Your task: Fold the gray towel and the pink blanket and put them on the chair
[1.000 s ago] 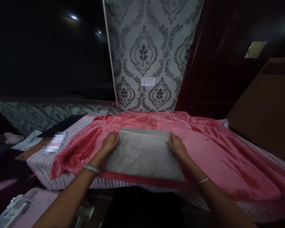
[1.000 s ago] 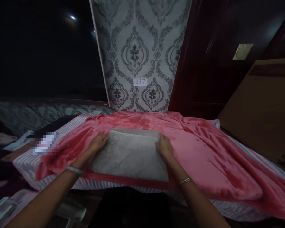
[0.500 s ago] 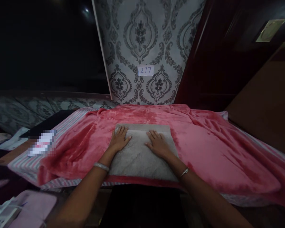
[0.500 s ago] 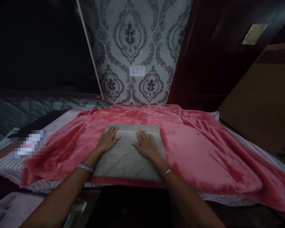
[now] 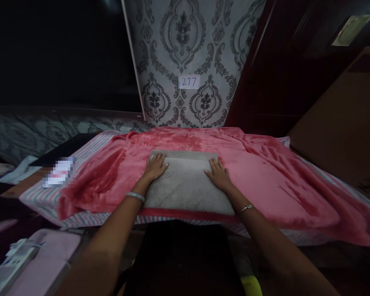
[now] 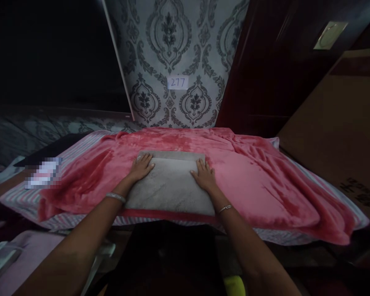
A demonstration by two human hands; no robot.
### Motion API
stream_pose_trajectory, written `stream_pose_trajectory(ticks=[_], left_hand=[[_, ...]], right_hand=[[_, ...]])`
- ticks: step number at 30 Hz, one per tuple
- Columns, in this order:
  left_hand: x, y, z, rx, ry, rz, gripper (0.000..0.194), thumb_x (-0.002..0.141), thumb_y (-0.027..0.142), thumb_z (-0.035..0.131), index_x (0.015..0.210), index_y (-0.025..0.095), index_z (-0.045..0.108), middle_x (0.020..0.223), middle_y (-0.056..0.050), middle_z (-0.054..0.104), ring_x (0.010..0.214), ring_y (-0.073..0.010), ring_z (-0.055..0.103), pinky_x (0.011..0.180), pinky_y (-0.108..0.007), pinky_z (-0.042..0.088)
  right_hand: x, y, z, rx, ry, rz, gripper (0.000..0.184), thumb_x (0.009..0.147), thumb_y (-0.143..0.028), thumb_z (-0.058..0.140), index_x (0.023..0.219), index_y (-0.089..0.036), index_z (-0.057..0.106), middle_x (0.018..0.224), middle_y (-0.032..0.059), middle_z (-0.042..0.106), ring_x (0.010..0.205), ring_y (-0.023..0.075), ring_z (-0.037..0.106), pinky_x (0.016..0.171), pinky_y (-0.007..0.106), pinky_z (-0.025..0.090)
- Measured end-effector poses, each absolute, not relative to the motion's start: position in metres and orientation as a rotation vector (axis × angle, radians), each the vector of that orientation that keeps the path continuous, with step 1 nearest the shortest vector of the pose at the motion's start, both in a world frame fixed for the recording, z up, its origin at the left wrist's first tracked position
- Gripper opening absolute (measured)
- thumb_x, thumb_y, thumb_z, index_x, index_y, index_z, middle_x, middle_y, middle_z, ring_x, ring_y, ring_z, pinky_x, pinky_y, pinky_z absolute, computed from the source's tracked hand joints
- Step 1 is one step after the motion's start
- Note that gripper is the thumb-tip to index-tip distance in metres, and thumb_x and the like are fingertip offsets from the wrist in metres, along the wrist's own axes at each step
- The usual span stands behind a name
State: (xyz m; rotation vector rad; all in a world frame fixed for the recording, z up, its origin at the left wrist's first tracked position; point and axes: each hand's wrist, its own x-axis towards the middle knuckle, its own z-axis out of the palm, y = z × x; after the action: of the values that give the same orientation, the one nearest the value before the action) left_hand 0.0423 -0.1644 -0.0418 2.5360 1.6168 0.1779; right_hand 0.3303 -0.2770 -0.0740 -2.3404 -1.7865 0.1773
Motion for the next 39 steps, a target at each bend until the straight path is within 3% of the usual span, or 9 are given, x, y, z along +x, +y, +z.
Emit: stream_pose_trajectory(ticks=[4,7,12,20,25,29,34,39], left_hand=[[0.037,-0.183,-0.029,2.573,1.623,0.243,0.062,0.1,0.04,0.037,0.157,0.016,0.032,0.167,-0.014,0.02,0.156,-0.0292,0.016,0.124,-0.06,0.013],[0.031,-0.21,-0.032,2.698,1.546,0.344,0.06,0.1,0.043,0.039,0.156,0.021,0.036,0.167,-0.011,0.021,0.156,-0.0306,0.013,0.124,-0.06,0.011],[0.027,-0.233,-0.049,2.657,1.545,0.175,0.061,0.101,0.048,0.037,0.157,0.024,0.035,0.167,-0.01,0.022,0.155,-0.032,0.016,0.124,-0.061,0.013],[0.028,-0.23,-0.05,2.634,1.542,0.167,0.063,0.101,0.05,0.034,0.158,0.023,0.033,0.167,-0.011,0.019,0.156,-0.0323,0.013,0.124,-0.06,0.011],[0.028,-0.229,-0.054,2.638,1.539,0.195,0.063,0.101,0.051,0.035,0.157,0.023,0.035,0.167,-0.01,0.02,0.155,-0.0327,0.015,0.124,-0.06,0.011],[0.029,-0.231,-0.054,2.626,1.563,0.21,0.063,0.101,0.051,0.035,0.157,0.023,0.036,0.167,-0.011,0.022,0.155,-0.0325,0.015,0.124,-0.059,0.012],[0.029,-0.235,-0.05,2.623,1.576,0.199,0.061,0.101,0.05,0.035,0.157,0.023,0.035,0.167,-0.011,0.022,0.155,-0.0313,0.015,0.124,-0.058,0.013],[0.027,-0.239,-0.051,2.587,1.614,0.203,0.064,0.101,0.048,0.038,0.158,0.02,0.032,0.167,-0.013,0.019,0.156,-0.0293,0.015,0.125,-0.056,0.013]], right_hand=[[0.292,-0.295,-0.053,-2.268,-1.852,0.111,0.071,0.102,-0.049,0.036,0.161,-0.012,0.022,0.167,0.0168,0.014,0.155,0.0327,0.009,0.121,0.06,0.016],[0.245,-0.315,-0.053,-2.008,-2.062,0.117,0.074,0.101,-0.057,0.039,0.162,-0.018,0.024,0.168,0.0143,0.014,0.155,0.032,0.01,0.123,0.055,0.013],[0.207,-0.335,-0.069,-1.893,-2.193,0.128,0.072,0.101,-0.056,0.041,0.16,-0.017,0.029,0.167,0.0137,0.015,0.155,0.0306,0.01,0.124,0.053,0.01],[0.283,-0.364,-0.095,-2.177,-1.957,0.024,0.068,0.102,-0.052,0.035,0.159,-0.015,0.03,0.166,0.0117,0.02,0.154,0.0277,0.016,0.123,0.051,0.016],[0.325,-0.386,-0.108,-2.237,-1.884,0.052,0.064,0.102,-0.048,0.03,0.16,-0.019,0.029,0.166,0.0095,0.025,0.154,0.0267,0.017,0.121,0.056,0.022],[0.324,-0.367,-0.086,-2.25,-1.914,0.077,0.061,0.102,-0.048,0.032,0.155,-0.018,0.039,0.165,0.0117,0.026,0.154,0.0303,0.016,0.119,0.058,0.023],[0.282,-0.305,-0.046,-2.099,-1.992,0.06,0.064,0.103,-0.046,0.037,0.16,-0.017,0.029,0.167,0.0126,0.021,0.154,0.0282,0.015,0.122,0.053,0.018],[0.264,-0.266,-0.056,-2.109,-2.006,0.076,0.063,0.104,-0.045,0.036,0.159,-0.014,0.03,0.166,0.0131,0.023,0.153,0.0277,0.018,0.123,0.053,0.015]])
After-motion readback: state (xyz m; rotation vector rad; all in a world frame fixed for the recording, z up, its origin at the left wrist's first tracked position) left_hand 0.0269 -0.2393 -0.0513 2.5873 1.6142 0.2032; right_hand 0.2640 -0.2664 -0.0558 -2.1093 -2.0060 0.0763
